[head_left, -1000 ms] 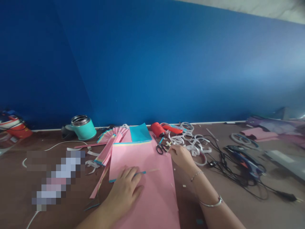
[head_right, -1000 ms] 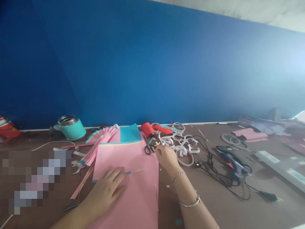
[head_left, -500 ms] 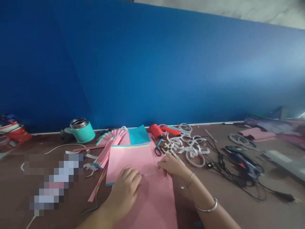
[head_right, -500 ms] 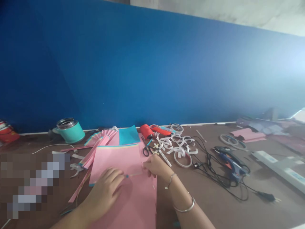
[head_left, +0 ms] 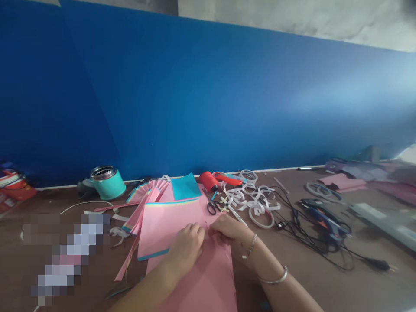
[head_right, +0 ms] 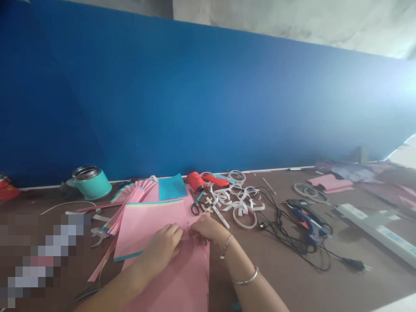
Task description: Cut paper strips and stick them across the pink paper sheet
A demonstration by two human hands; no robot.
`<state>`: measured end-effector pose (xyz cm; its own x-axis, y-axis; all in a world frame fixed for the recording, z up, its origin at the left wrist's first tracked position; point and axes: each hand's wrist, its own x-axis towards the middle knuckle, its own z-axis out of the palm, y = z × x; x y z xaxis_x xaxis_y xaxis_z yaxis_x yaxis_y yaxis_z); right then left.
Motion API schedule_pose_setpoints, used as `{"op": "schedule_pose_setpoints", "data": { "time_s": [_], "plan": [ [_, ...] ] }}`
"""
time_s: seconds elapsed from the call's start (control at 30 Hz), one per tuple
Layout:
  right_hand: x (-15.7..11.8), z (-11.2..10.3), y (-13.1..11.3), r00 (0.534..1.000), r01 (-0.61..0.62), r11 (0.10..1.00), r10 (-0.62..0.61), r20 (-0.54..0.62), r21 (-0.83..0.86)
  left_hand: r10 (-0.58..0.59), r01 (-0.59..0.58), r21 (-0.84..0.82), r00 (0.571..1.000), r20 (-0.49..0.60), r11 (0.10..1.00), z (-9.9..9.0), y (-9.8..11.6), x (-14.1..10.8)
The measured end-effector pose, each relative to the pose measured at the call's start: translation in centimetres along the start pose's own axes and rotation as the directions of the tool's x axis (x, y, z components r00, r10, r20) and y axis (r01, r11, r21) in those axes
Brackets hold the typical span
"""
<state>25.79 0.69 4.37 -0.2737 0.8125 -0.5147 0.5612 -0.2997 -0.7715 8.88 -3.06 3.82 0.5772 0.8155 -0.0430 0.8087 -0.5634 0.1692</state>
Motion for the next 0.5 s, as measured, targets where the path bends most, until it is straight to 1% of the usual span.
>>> {"op": "schedule_pose_setpoints", "data": {
  "time_s": [0.07,0.17,0.27,0.33,0.43,0.5],
  "plan": [
    [0.1,0.0,0.2,1.000,0.011,1.000,-0.011,0.005,0.004,0.005,-0.006,-0.017,1.000,-0.023,1.000,0.4,-0.4,-0.1],
    [0.1,0.0,0.4,0.999,0.033,0.999,-0.034,0.020,0.014,-0.003,-0.003,-0.092,0.997,-0.073,0.996,1.0,-0.9,-0.2],
    [0.1,0.0,0.6,0.996,0.059,0.998,-0.061,0.059,0.026,-0.020,-0.003,-0.183,0.992,-0.125,0.983,1.4,-1.3,-0.2],
    [0.1,-0.1,0.9,0.991,0.092,0.993,-0.098,0.094,0.068,-0.035,0.002,-0.223,0.989,-0.146,0.975,1.5,-1.4,-0.2],
    [0.3,-0.2,1.3,0.974,0.137,0.978,-0.162,0.156,0.159,-0.072,0.028,-0.268,0.985,-0.155,0.963,1.5,-1.3,-0.1],
    [0.4,-0.2,1.4,0.970,0.144,0.976,-0.172,0.172,0.166,-0.118,0.064,-0.307,0.980,-0.163,0.950,1.4,-1.3,-0.1]
  ]
}}
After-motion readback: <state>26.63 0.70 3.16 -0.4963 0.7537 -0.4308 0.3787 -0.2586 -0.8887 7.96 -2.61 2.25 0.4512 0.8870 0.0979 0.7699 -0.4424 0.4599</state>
